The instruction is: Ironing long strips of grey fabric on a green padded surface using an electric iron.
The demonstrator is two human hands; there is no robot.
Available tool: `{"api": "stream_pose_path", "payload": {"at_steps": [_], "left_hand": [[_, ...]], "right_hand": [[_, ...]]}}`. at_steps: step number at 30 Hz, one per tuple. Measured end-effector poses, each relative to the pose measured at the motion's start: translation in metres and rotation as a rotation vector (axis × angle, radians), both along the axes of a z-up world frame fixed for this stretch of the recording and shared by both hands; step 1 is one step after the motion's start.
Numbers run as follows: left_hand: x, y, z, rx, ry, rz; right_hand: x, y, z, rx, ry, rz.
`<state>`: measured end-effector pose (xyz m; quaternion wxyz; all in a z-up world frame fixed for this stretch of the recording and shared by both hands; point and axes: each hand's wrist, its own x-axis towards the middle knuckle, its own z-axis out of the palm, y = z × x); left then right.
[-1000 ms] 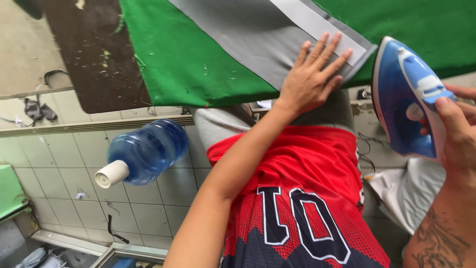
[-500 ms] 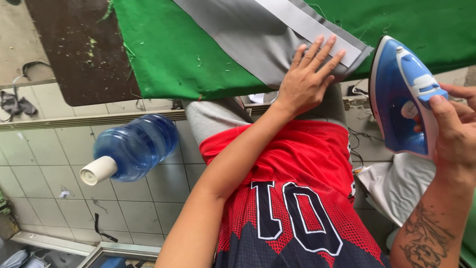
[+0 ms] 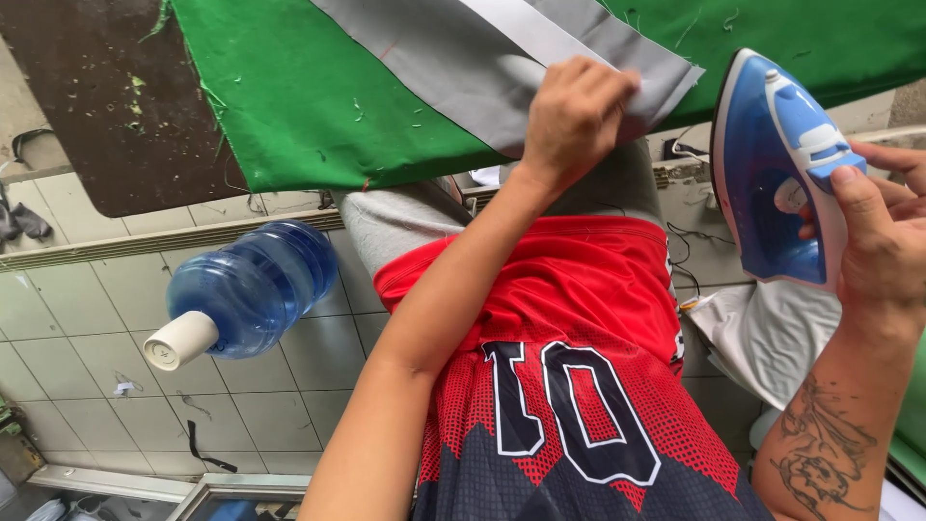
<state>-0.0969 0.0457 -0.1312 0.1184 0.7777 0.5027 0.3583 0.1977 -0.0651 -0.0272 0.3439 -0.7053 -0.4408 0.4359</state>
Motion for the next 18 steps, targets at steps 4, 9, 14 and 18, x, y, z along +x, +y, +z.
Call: {"api": "stream_pose_path", "payload": {"at_steps": [4,9,14,18], "left_hand": [[-0.005,0.028,0.0,-0.437,-0.28,0.269],[-0.022,0.038,0.021,-0.766,-0.518,0.226],[-0.035,0.038,0.02,-0.74,-0.624,0.195],[-0.151,0.065,-0.012,-0.14,-0.462,0.343]], "right_hand": [[-0.002,0.001,0.002,0.035,-0.011,0.003],[-0.005,-0.001,0.007,0.051,-0.04,0.047],[0.001,-0.004,0.002,0.066,-0.033,0.086],[0.018,-0.008,-0.012,-0.015,-0.032,0.046]]}}
